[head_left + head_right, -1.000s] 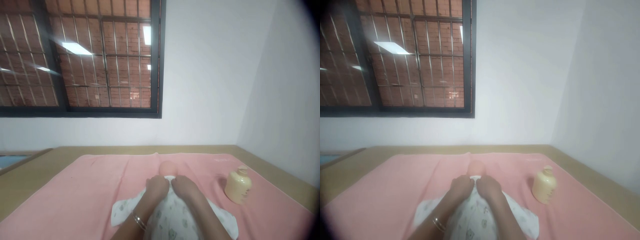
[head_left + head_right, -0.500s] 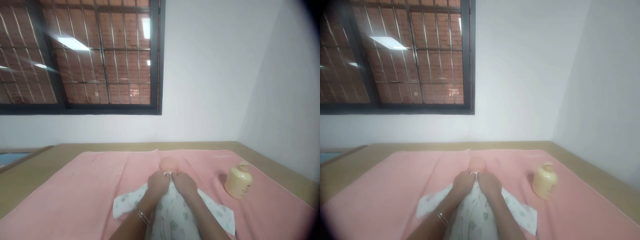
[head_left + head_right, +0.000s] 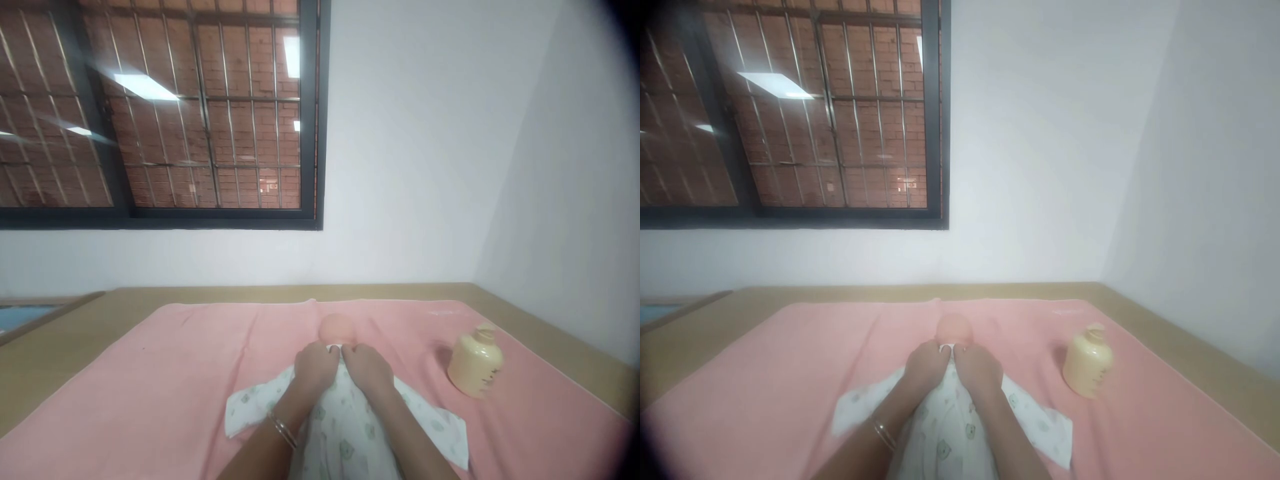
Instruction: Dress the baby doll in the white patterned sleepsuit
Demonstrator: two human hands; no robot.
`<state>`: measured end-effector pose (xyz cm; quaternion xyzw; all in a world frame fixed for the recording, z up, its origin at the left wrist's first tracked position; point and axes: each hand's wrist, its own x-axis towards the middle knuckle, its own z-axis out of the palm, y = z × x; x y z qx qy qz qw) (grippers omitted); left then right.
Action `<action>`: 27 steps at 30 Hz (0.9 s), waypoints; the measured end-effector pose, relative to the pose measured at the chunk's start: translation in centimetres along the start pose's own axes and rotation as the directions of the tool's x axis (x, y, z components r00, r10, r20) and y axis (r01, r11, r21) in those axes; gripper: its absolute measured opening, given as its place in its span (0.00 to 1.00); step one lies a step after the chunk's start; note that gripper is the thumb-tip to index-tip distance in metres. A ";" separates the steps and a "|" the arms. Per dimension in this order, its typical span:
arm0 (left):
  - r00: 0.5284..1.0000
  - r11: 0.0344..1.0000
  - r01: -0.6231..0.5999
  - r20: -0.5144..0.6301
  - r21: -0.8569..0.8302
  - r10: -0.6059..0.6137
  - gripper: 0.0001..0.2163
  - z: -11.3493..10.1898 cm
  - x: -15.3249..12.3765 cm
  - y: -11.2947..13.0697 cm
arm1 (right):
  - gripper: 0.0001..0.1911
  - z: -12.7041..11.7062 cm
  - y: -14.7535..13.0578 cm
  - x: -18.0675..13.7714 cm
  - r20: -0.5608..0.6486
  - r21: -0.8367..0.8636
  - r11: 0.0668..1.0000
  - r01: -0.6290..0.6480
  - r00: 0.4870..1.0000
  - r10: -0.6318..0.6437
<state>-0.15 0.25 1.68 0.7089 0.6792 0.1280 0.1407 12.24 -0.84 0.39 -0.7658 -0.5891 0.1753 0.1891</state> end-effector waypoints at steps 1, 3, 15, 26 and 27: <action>1.000 1.000 -0.008 -0.003 0.000 0.008 0.22 0.1 0.0 -0.1 | 0.27 0.0 0.0 0.0 -0.001 -0.001 1.000 -0.001 1.000 0.001; 1.000 1.000 -0.026 -0.009 -0.003 0.025 0.22 0.2 0.1 -0.2 | 0.27 0.0 0.0 -0.1 0.003 0.002 1.000 0.000 1.000 0.000; 0.999 0.999 -0.039 -0.039 -0.015 0.038 0.22 0.9 0.7 -0.6 | 0.28 0.0 0.1 0.1 0.012 -0.018 1.000 0.006 1.000 -0.006; 0.999 0.999 -0.035 -0.024 -0.009 0.034 0.23 0.6 0.6 -0.5 | 0.28 -0.1 0.0 0.1 0.016 -0.029 1.000 0.010 1.000 -0.010; 0.999 0.999 -0.034 -0.024 -0.008 0.033 0.22 0.6 0.6 -0.5 | 0.28 -0.1 0.0 0.1 0.018 -0.030 0.999 0.009 1.000 -0.008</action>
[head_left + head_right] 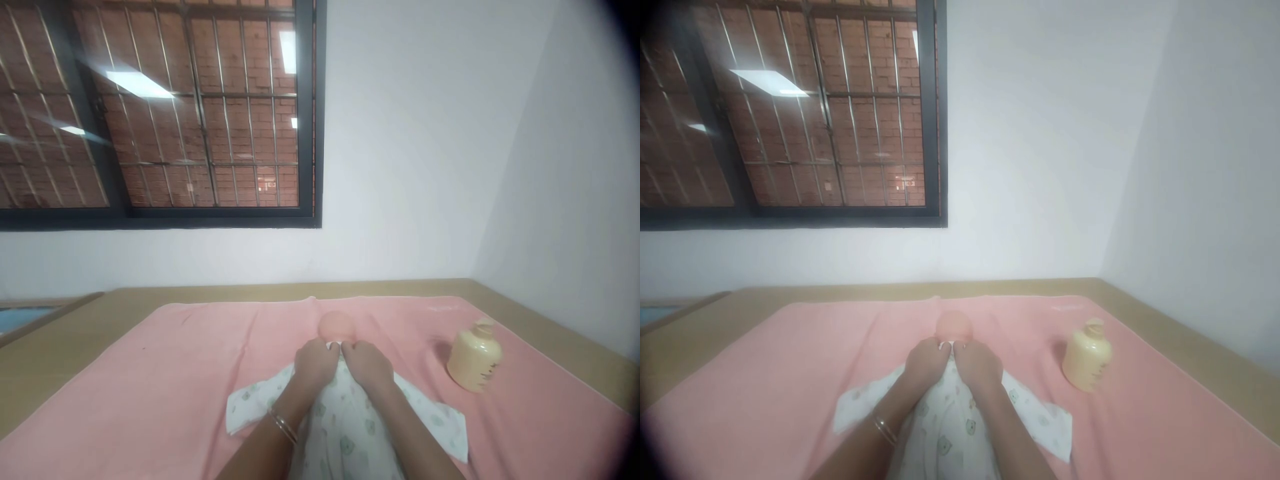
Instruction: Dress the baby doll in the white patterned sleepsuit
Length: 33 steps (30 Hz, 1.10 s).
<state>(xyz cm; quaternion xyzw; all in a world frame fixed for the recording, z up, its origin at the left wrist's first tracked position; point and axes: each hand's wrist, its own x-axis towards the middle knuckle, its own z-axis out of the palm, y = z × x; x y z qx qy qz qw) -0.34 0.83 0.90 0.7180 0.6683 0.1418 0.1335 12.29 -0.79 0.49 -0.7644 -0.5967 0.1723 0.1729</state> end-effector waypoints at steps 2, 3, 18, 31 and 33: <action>1.000 1.000 -0.001 0.001 0.004 0.001 0.22 0.0 0.0 0.0 | 0.28 0.0 0.0 0.0 0.004 -0.005 1.000 -0.001 1.000 0.001; 1.000 1.000 -0.001 0.000 0.006 0.001 0.22 0.1 0.0 0.0 | 0.28 0.0 0.0 0.0 0.004 -0.006 1.000 0.001 1.000 -0.001; 1.000 1.000 -0.013 -0.013 0.005 0.013 0.22 0.0 0.0 0.0 | 0.27 0.2 0.3 0.3 -0.004 0.025 1.000 0.002 1.000 -0.002; 1.000 1.000 -0.006 -0.004 -0.007 0.006 0.22 0.0 -0.1 0.0 | 0.27 0.1 0.1 0.1 0.005 0.032 0.999 -0.007 1.000 0.007; 1.000 1.000 -0.015 -0.016 -0.013 0.015 0.21 0.1 0.0 -0.2 | 0.27 0.0 0.0 0.1 0.004 0.031 0.999 -0.010 1.000 0.010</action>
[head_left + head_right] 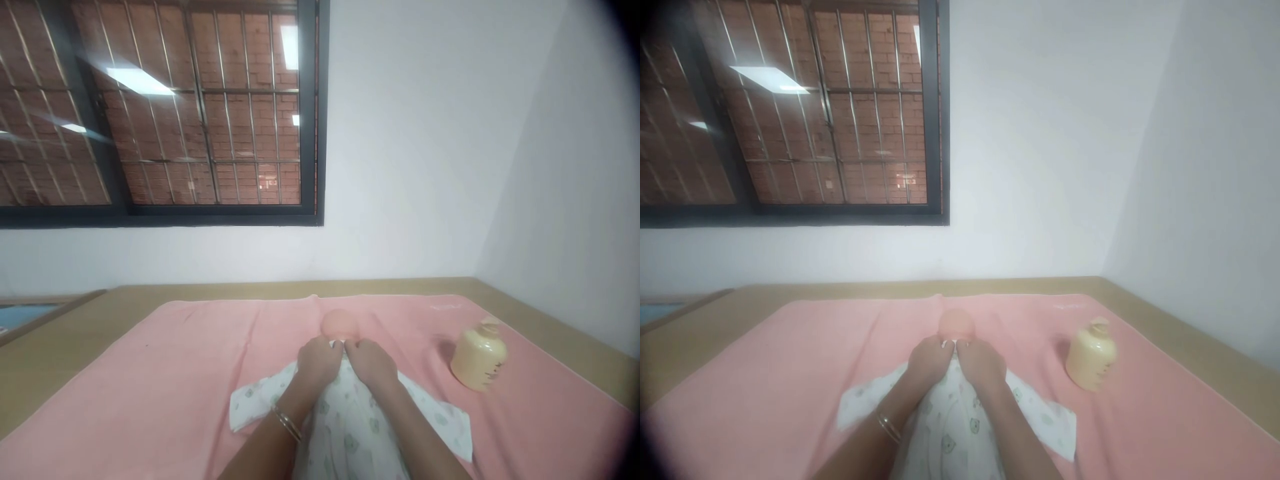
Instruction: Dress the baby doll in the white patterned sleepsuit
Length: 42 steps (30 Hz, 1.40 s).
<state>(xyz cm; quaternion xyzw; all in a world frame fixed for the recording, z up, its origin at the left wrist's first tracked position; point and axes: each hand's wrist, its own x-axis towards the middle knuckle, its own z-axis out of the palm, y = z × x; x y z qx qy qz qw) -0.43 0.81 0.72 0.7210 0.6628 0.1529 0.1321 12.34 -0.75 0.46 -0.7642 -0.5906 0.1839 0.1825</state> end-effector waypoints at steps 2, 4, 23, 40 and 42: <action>1.000 1.000 -0.002 -0.002 0.001 0.002 0.21 0.1 0.0 -0.1 | 0.27 0.0 0.0 0.0 0.004 -0.004 1.000 0.002 1.000 -0.002; 1.000 1.000 0.001 0.003 0.003 -0.001 0.22 0.1 0.0 0.0 | 0.27 0.1 0.1 0.0 0.007 -0.008 1.000 0.005 1.000 -0.005; 1.000 1.000 -0.002 0.002 0.015 0.002 0.22 0.1 0.2 0.1 | 0.27 0.0 0.2 0.1 -0.003 0.012 1.000 0.004 1.000 -0.004; 1.000 0.992 0.022 0.011 0.121 -0.023 0.21 -1.0 -0.6 0.9 | 0.24 -2.6 -1.5 -2.7 0.019 -0.197 0.968 0.153 0.988 -0.152; 1.000 0.983 -0.015 0.003 0.181 0.015 0.21 -1.1 -0.8 1.1 | 0.29 -2.2 -1.0 -1.9 0.049 -0.143 0.980 0.137 0.990 -0.131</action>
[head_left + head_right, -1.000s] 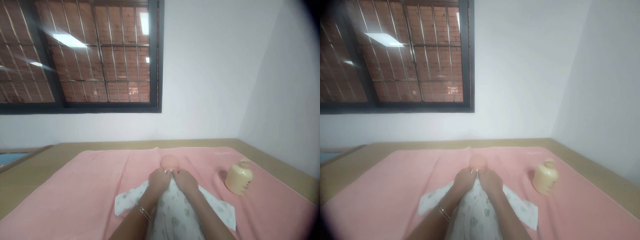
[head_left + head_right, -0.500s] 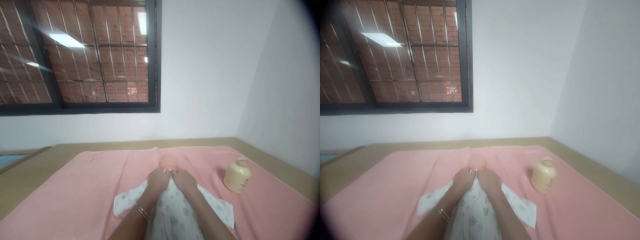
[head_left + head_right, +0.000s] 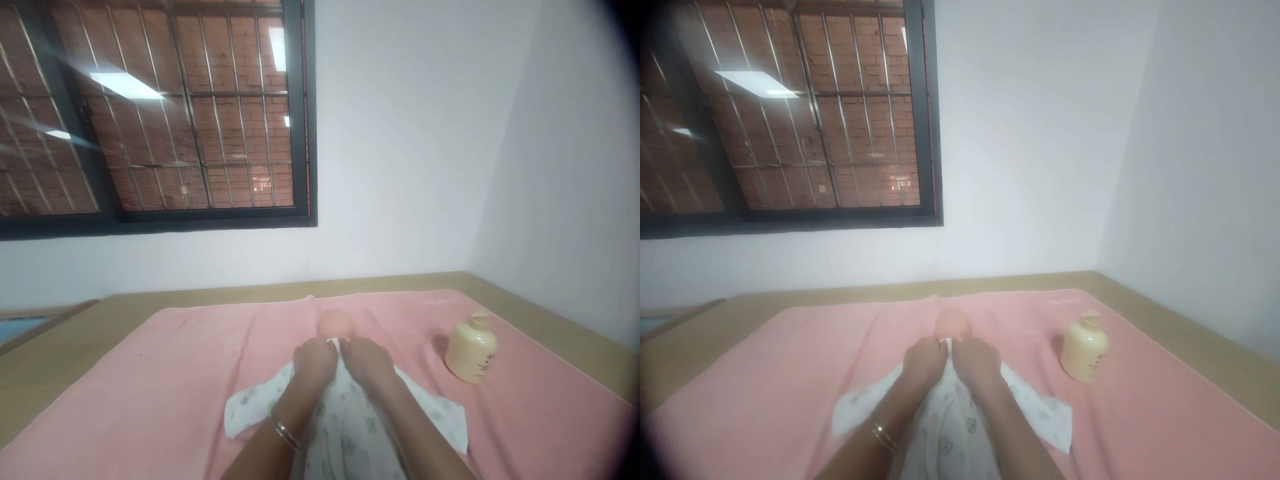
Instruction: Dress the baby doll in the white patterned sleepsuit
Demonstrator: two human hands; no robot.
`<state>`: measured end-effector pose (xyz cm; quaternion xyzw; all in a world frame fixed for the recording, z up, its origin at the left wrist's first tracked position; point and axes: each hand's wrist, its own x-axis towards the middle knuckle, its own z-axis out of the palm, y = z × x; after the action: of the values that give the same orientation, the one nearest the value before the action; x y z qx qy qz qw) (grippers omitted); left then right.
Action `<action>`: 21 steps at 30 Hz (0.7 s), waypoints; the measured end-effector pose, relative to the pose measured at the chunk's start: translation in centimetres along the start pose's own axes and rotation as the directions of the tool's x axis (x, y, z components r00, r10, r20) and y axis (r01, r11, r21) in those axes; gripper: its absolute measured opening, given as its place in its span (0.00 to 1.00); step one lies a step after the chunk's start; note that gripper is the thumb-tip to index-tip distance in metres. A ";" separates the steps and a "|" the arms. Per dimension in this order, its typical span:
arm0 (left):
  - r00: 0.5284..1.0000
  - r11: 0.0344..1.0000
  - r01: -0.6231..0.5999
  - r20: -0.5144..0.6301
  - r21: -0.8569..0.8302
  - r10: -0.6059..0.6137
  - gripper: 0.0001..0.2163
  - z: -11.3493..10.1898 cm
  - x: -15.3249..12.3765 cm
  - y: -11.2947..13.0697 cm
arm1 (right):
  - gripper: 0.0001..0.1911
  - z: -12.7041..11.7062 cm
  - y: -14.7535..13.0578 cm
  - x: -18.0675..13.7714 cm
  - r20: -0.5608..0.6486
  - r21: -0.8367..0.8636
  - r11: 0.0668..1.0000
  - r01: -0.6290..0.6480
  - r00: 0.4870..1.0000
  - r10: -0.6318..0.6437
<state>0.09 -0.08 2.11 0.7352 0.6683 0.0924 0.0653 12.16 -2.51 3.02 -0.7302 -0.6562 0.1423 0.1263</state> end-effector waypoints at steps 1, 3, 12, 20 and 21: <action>1.000 0.999 -0.022 -0.011 0.032 0.022 0.22 0.0 -0.1 0.1 | 0.32 0.1 0.3 0.4 0.033 0.036 0.999 -0.009 0.999 0.008; 0.997 0.995 -0.060 -0.037 0.085 0.063 0.21 -0.2 -0.2 0.3 | 0.35 0.1 0.8 0.9 0.099 0.097 0.995 -0.026 0.995 0.016; 0.991 0.985 -0.128 0.018 -0.119 0.131 0.31 -2.1 -0.7 -0.3 | 0.38 -2.0 0.1 -0.5 0.027 0.117 0.992 0.050 0.998 -0.053; 0.982 0.959 -0.063 0.152 -0.277 0.108 0.30 -1.6 0.6 -2.2 | 0.41 -1.6 0.8 0.0 0.074 0.174 0.985 0.017 0.997 -0.031; 0.982 0.964 -0.070 0.152 -0.257 0.112 0.30 -1.7 0.6 -2.2 | 0.41 -2.1 0.4 -0.5 0.042 0.170 0.985 0.036 0.998 -0.044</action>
<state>-2.36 0.64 3.28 0.7563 0.6088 0.1178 0.2085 13.28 -3.09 4.78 -0.7000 -0.6590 0.2118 0.1757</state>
